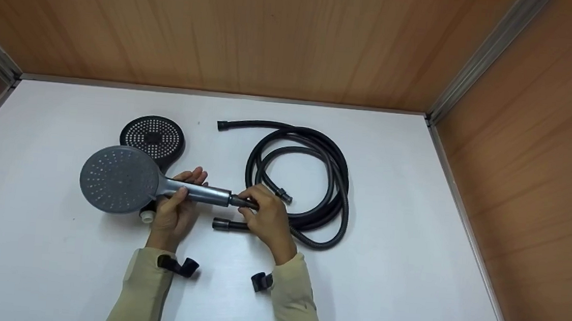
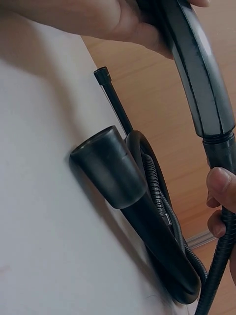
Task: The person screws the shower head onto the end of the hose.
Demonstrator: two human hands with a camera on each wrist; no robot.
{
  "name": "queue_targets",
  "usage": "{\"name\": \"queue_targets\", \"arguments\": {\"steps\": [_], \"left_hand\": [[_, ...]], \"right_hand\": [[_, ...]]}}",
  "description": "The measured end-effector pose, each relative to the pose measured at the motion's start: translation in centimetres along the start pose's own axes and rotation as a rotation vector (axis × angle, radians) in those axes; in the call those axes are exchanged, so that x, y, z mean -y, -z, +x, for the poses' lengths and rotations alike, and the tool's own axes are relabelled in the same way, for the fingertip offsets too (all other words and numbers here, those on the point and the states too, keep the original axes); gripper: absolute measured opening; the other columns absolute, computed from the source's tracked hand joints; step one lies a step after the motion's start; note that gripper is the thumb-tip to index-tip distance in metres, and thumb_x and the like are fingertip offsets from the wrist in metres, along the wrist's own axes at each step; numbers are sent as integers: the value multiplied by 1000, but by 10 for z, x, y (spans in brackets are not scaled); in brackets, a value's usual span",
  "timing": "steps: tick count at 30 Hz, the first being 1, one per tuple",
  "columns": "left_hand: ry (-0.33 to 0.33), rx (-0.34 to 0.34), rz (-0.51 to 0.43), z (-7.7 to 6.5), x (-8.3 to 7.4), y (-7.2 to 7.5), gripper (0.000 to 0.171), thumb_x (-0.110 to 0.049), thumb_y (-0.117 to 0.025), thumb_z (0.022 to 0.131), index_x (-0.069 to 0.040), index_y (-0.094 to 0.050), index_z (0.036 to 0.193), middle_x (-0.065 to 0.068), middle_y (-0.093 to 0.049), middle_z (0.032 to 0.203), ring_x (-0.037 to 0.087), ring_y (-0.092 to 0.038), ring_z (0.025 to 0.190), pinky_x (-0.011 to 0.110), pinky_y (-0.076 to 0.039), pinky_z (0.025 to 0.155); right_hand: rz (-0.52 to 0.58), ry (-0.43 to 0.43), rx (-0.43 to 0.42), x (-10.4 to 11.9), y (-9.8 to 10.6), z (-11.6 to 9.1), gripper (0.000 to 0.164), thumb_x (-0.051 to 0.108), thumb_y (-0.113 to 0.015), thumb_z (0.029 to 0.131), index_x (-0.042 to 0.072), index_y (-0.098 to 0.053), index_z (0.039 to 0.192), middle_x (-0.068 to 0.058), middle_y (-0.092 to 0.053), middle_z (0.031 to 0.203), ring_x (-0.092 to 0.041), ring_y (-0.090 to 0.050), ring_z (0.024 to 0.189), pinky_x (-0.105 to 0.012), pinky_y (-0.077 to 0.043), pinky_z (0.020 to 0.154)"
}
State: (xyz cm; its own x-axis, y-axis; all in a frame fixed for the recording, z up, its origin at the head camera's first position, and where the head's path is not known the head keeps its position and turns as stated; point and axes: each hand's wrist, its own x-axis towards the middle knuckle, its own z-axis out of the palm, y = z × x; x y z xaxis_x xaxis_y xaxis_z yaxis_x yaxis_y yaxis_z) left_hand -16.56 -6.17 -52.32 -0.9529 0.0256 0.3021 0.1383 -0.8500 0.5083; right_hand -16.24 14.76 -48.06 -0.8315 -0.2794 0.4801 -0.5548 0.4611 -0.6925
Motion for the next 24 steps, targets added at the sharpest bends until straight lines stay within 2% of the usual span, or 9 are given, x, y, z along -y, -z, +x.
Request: {"name": "queue_targets", "arguments": {"steps": [11,16,21,24], "left_hand": [[-35,63,-29,2,0,1,27,3,-53,92,-2,-58,118,13,-65,122,25,-60,119,33,-42,109],[-37,56,-50,0,0,0,28,5,-52,92,-2,-58,118,14,-65,122,25,-60,118,33,-42,108],[-24,49,-15,-1,1,0,27,3,-53,92,-4,-59,118,12,-66,121,25,-60,118,34,-42,108],[-26,38,-34,0,2,0,27,4,-53,91,-3,-59,117,13,-66,120,25,-61,117,34,-42,108]], "right_hand": [[-3,8,-6,-1,0,1,26,-4,-80,68,5,-69,90,-5,-70,91,-18,-65,86,-31,-55,79],[2,70,-24,-4,-1,1,25,-5,-78,69,4,-67,89,-6,-69,90,-20,-66,87,-32,-55,82],[46,52,-44,-6,-2,-2,26,-6,-80,66,5,-67,86,-6,-69,88,-21,-65,82,-29,-54,77],[54,58,-80,-5,-4,-2,26,-6,-80,66,5,-67,85,-7,-69,87,-22,-65,80,-28,-54,75]]}}
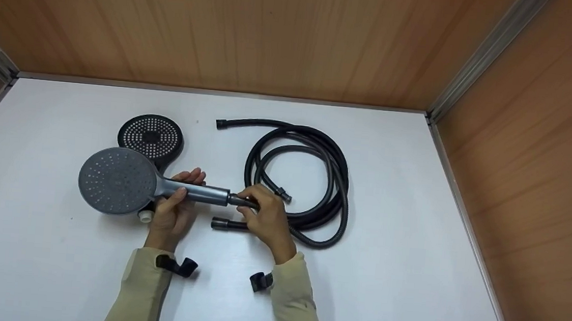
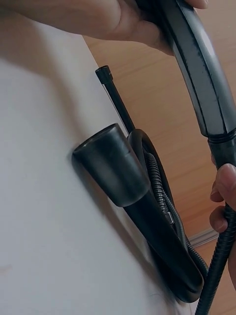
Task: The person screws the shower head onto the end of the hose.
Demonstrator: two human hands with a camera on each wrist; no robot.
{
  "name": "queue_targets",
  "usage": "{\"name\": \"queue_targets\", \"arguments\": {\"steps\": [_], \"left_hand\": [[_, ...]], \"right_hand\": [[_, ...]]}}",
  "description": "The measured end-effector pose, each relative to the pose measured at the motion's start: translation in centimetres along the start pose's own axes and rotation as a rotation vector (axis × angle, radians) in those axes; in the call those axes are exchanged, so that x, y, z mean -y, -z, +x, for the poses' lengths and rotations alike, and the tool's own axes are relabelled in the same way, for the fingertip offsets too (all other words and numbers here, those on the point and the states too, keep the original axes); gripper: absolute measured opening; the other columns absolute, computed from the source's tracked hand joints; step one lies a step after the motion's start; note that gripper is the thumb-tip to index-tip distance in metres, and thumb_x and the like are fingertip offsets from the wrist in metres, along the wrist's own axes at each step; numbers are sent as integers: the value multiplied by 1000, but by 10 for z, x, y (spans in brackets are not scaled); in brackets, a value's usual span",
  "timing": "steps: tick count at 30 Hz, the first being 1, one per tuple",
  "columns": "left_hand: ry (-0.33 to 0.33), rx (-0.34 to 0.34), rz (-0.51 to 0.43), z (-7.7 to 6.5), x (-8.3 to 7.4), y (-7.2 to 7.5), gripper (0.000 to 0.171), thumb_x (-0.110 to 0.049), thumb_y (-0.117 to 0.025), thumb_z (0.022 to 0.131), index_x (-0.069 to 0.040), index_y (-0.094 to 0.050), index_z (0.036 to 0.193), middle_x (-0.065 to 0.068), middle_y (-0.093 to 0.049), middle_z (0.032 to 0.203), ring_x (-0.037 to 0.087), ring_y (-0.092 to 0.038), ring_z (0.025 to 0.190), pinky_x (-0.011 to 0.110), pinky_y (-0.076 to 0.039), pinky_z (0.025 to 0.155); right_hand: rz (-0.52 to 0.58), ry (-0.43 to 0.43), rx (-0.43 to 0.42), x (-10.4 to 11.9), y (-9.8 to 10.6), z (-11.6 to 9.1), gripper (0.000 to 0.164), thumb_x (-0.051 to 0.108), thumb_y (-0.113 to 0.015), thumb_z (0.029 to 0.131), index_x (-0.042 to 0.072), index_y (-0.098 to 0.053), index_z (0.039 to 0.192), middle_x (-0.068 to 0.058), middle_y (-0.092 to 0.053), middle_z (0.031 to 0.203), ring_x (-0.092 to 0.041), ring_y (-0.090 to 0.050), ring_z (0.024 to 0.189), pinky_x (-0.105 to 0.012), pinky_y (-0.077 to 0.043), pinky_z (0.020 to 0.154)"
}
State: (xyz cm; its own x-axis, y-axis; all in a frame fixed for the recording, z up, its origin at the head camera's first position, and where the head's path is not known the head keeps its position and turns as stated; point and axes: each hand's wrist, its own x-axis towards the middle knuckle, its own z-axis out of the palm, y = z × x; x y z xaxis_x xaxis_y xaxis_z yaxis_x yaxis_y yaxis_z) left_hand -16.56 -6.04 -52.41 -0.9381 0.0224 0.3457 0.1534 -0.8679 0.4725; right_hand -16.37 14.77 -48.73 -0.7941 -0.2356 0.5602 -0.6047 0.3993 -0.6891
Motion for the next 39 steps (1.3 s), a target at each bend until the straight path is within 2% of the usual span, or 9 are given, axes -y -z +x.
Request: {"name": "queue_targets", "arguments": {"steps": [6,12,20,29,34,39], "left_hand": [[-6,-17,-44,0,0,0,26,3,-54,91,-3,-59,115,14,-66,119,25,-61,116,34,-42,108],[-10,-23,-58,1,0,0,25,4,-53,91,-2,-59,115,15,-67,118,26,-62,115,34,-43,107],[8,-8,-33,0,-2,0,27,4,-53,91,-3,-60,116,13,-67,119,24,-62,115,34,-43,108],[-4,-1,-42,1,0,0,27,7,-52,90,-2,-60,115,15,-67,118,26,-63,114,35,-44,107],[-6,9,-21,1,-1,0,27,5,-53,90,-2,-60,115,14,-67,118,26,-62,116,35,-43,107],[-12,5,-22,1,-1,1,27,5,-54,90,-2,-60,115,14,-67,118,26,-62,115,35,-43,107]], "right_hand": [[17,53,-83,0,-6,1,25,-12,-79,63,2,-67,79,-10,-69,83,-24,-65,78,-20,-53,74],[52,69,-105,-1,-3,2,25,-15,-77,63,2,-68,79,-11,-68,84,-24,-65,79,-15,-52,77],[73,23,-54,-3,-1,0,28,-15,-78,62,2,-70,83,-11,-70,87,-24,-66,82,-15,-51,81],[59,26,-15,-3,1,-1,26,-9,-79,65,3,-71,87,-8,-72,90,-23,-67,85,-19,-52,81],[38,-5,17,-3,4,-1,25,-3,-80,69,5,-72,91,-6,-72,92,-21,-67,85,-24,-54,79],[-20,-36,69,-1,5,0,26,1,-79,72,5,-72,97,-6,-72,96,-20,-67,89,-31,-54,83]]}}
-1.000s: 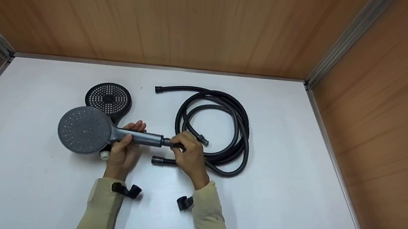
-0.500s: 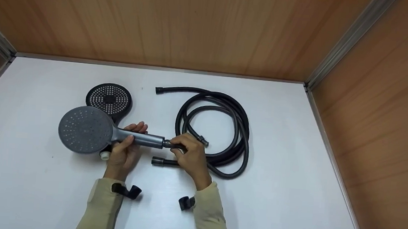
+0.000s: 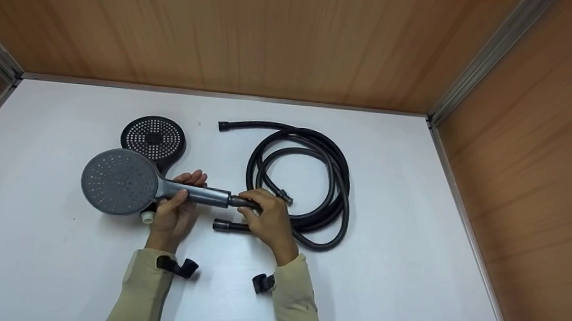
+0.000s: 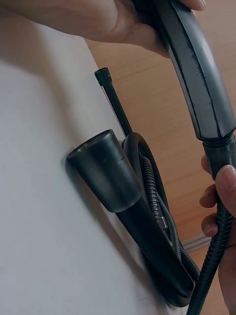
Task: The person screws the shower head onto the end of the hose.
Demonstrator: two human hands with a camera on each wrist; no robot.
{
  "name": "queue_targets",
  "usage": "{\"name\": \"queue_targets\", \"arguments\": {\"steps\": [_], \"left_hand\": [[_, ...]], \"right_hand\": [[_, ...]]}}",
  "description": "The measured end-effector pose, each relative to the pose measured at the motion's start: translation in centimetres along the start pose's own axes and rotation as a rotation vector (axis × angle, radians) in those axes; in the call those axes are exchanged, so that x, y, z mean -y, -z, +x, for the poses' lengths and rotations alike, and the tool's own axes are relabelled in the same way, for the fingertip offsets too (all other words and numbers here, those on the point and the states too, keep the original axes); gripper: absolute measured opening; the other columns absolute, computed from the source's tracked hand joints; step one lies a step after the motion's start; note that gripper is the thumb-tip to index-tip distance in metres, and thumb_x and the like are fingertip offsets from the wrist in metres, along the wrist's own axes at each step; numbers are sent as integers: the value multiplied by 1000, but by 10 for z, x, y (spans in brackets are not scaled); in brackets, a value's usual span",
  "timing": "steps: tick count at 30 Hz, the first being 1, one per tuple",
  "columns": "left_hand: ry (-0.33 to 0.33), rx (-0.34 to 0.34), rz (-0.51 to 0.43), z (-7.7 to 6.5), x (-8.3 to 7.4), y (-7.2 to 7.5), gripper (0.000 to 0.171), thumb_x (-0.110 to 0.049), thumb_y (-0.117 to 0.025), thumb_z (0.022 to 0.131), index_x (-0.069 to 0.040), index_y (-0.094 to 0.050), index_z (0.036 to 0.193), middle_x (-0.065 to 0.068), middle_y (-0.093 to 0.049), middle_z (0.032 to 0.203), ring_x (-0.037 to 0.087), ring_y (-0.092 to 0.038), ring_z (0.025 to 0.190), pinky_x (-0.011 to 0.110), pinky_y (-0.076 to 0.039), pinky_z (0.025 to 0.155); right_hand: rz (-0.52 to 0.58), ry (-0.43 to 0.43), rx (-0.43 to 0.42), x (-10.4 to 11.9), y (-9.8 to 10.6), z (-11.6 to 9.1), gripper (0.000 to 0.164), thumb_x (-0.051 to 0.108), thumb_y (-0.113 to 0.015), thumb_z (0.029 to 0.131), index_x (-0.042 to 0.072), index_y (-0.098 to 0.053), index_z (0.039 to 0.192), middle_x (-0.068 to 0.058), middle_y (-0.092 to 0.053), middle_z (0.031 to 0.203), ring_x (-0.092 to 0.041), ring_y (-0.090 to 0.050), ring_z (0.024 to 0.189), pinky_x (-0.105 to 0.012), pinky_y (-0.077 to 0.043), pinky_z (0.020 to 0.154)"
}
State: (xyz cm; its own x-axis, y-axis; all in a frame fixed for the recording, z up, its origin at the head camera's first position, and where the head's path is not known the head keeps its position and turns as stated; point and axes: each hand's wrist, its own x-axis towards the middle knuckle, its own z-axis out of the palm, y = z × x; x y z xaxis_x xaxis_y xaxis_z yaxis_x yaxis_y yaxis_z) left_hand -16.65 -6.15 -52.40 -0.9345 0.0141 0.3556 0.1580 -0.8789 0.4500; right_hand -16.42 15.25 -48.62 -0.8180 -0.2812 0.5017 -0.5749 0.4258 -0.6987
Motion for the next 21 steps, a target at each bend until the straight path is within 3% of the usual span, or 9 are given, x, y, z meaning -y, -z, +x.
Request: {"name": "queue_targets", "arguments": {"steps": [5,11,21], "left_hand": [[6,-15,0,1,0,0,27,6,-55,89,-2,-61,114,14,-68,117,26,-62,114,35,-45,106],[4,-8,-3,0,0,0,28,7,-54,89,-2,-61,114,15,-67,117,26,-63,114,35,-45,105],[18,-37,11,0,-1,-3,28,7,-55,89,-3,-61,114,14,-68,117,26,-63,114,35,-45,106]], "right_hand": [[-21,17,5,0,0,1,32,1,-80,71,3,-68,101,-9,-72,95,-22,-68,85,-35,-55,78],[-27,44,-20,0,-1,1,32,-1,-82,66,2,-66,94,-8,-71,86,-20,-66,76,-33,-55,70],[-26,34,5,-2,1,2,25,3,-79,72,3,-69,95,-8,-71,92,-20,-66,85,-33,-55,79]]}}
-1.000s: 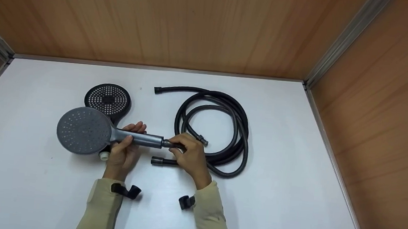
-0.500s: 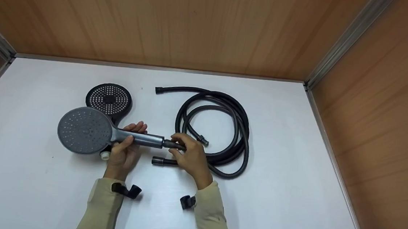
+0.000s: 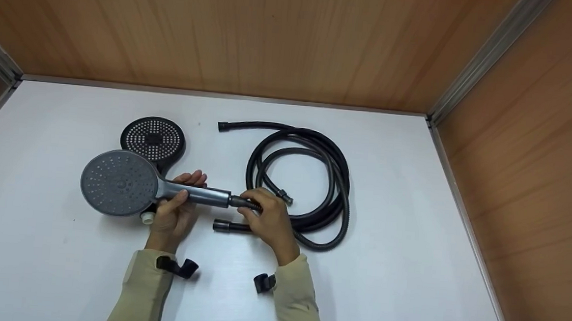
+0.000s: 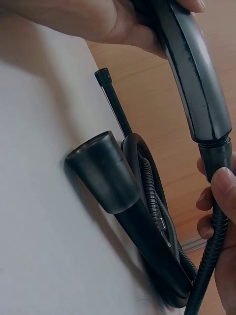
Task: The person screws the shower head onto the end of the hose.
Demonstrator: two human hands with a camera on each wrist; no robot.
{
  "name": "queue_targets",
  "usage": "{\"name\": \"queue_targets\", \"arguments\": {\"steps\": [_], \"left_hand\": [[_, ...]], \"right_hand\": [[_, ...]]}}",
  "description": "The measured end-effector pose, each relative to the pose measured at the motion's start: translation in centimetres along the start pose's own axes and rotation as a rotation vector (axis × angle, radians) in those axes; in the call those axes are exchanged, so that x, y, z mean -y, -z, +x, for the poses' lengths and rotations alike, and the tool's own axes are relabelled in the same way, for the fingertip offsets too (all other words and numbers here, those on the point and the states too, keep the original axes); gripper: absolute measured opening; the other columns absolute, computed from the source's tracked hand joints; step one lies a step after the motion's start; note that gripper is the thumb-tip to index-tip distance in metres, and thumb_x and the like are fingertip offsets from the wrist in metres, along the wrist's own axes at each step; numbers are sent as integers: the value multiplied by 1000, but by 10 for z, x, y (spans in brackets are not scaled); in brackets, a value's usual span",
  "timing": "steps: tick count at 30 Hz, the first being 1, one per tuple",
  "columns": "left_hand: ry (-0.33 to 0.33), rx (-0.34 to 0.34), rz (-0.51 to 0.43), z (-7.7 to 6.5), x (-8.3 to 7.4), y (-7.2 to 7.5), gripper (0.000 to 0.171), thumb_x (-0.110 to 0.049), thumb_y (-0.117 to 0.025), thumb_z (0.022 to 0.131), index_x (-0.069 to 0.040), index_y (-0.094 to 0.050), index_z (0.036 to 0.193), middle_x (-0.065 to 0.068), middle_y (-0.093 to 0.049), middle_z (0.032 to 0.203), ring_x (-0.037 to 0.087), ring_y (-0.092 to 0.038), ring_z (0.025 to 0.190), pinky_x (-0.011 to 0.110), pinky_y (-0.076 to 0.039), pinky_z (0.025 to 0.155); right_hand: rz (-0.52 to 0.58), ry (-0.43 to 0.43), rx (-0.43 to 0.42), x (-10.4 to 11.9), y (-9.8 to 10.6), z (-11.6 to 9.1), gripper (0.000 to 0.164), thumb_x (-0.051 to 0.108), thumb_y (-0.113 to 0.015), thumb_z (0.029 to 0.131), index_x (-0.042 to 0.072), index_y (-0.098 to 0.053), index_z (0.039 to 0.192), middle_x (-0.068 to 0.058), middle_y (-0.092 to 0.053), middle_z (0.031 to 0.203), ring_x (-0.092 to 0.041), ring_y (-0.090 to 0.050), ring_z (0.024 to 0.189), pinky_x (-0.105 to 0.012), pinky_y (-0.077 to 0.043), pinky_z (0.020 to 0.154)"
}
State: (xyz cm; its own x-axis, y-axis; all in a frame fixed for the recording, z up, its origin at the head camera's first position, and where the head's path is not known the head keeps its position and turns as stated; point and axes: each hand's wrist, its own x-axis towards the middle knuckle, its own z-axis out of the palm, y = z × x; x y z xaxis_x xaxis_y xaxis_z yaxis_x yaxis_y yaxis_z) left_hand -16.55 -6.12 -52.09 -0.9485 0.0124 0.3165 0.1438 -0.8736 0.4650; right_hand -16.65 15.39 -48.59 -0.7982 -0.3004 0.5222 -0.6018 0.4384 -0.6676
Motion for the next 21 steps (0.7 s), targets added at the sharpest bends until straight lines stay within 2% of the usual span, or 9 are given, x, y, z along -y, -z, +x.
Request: {"name": "queue_targets", "arguments": {"steps": [7,14,21], "left_hand": [[-10,16,5,1,0,1,28,7,-55,89,-3,-61,114,14,-68,117,26,-63,114,36,-44,106],[-10,33,18,1,-1,3,29,8,-54,89,-3,-61,115,13,-68,117,25,-63,114,34,-45,105],[-10,56,19,1,0,3,30,9,-53,89,-3,-61,115,13,-68,117,24,-63,114,34,-44,106]], "right_hand": [[-15,-11,27,0,-1,-1,23,6,-77,76,3,-69,98,-9,-70,95,-21,-66,88,-34,-54,82],[-38,-14,28,2,-2,-1,35,4,-82,68,2,-64,98,-10,-69,92,-23,-65,85,-36,-54,79],[-51,-22,19,1,-2,-1,29,0,-80,69,3,-65,94,-10,-69,90,-23,-66,85,-37,-55,78]]}}
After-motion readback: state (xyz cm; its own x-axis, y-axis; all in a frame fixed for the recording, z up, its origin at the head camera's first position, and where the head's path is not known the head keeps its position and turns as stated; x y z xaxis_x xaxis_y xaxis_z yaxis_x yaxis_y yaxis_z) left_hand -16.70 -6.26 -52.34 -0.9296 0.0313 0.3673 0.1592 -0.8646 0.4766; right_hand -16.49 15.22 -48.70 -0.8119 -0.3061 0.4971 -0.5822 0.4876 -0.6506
